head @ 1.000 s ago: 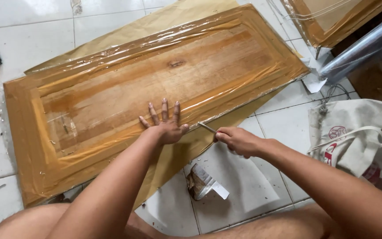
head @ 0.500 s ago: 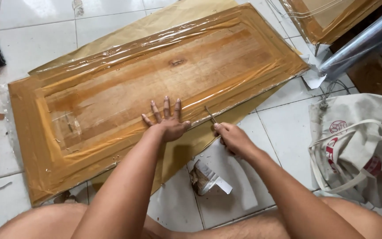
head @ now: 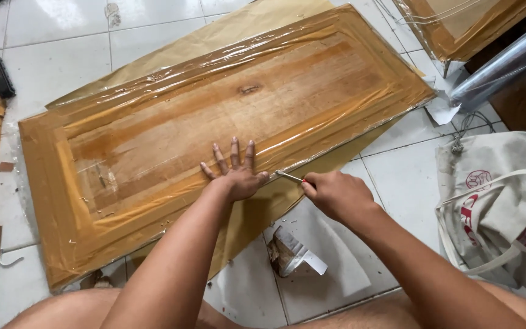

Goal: Removing protective plastic wrap from a wooden frame using a small hand tool.

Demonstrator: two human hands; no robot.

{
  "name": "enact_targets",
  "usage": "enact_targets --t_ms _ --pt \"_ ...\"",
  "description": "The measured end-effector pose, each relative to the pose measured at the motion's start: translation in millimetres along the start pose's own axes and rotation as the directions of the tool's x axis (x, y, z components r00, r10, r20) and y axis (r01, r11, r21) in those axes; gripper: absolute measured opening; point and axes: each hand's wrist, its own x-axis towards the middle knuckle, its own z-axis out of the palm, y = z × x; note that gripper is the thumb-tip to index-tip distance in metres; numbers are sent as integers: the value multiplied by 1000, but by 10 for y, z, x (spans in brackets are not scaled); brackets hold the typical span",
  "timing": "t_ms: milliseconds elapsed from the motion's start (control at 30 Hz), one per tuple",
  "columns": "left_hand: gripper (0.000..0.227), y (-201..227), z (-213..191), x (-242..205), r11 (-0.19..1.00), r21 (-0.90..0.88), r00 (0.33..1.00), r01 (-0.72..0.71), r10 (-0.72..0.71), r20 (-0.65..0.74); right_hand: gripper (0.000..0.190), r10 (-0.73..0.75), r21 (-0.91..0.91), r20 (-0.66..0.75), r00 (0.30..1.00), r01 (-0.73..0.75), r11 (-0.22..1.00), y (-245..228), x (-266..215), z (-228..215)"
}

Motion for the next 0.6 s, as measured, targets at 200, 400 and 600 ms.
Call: enact_targets --t_ms 200,400,600 --pt "95 8 82 28 1000 24 1000 6 -5 -7 40 -214 -460 63 975 218 860 -8 73 -73" --pt "95 1 18 -12 1000 15 1000 0 0 11 56 -143 -96 121 982 155 983 243 546 190" --pt "91 3 -3 -47 1000 -24 1000 1 -1 -11 41 -246 -163 45 968 250 954 322 438 142"
